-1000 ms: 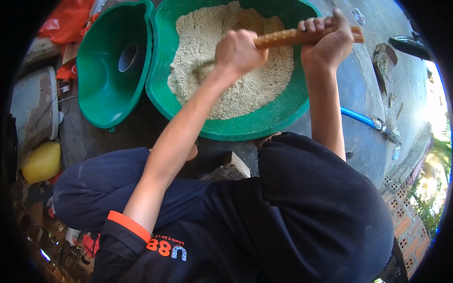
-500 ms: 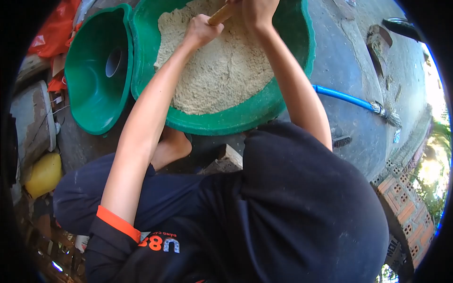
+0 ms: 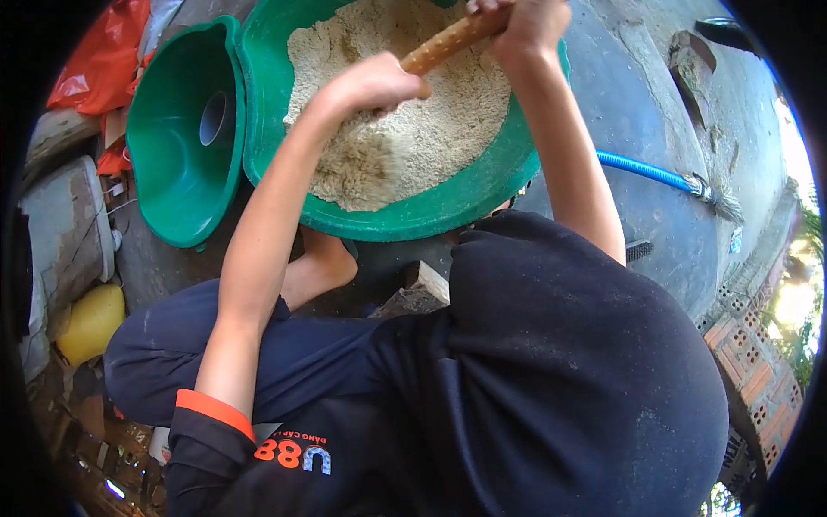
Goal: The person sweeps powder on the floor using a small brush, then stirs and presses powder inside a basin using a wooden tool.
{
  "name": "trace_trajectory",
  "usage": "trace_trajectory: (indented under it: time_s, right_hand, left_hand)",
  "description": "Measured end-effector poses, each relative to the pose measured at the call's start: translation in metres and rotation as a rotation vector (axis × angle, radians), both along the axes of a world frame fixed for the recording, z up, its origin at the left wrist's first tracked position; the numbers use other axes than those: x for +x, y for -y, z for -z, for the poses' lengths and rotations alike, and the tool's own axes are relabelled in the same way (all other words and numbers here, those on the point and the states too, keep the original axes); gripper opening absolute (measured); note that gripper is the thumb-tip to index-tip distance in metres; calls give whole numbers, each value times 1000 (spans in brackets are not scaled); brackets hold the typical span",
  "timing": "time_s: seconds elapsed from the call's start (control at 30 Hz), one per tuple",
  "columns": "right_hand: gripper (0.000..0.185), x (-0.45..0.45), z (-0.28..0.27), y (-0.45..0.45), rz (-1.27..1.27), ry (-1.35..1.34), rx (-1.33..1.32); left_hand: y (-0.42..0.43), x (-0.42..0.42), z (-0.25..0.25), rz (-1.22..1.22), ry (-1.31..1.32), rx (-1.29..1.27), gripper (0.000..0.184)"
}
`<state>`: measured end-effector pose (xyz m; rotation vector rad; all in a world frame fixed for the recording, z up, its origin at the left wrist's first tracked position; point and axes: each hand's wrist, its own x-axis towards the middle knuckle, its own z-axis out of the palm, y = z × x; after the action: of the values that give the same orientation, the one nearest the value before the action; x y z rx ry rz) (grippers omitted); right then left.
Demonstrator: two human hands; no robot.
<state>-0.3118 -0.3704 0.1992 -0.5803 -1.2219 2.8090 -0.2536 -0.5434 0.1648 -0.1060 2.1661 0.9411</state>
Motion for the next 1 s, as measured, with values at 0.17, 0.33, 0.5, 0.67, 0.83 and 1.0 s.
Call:
trace_trajectory:
  time_s: [0.17, 0.33, 0.5, 0.67, 0.83, 1.0]
  right_hand:
    - [30, 20, -58, 5, -209, -699, 19]
    - [31, 4, -28, 30, -146, -1362, 1137]
    - [30, 7, 19, 61, -315, -940, 942]
    - [32, -11, 4, 59, -424, -181, 202]
    - [23, -23, 23, 48, -216, 114, 300]
    - [22, -31, 57, 13, -154, 274, 66]
  left_hand:
    - [7, -13, -43, -129, -640, -135, 35]
    - [31, -82, 67, -231, -1303, 310, 23]
    - [26, -57, 132, -257, -1082, 93, 32]
    - [-4, 1, 53, -408, -252, 96, 27]
    - [-7, -1, 76, -339, -170, 126, 27]
    - [-13, 6, 49, -195, 46, 60, 29]
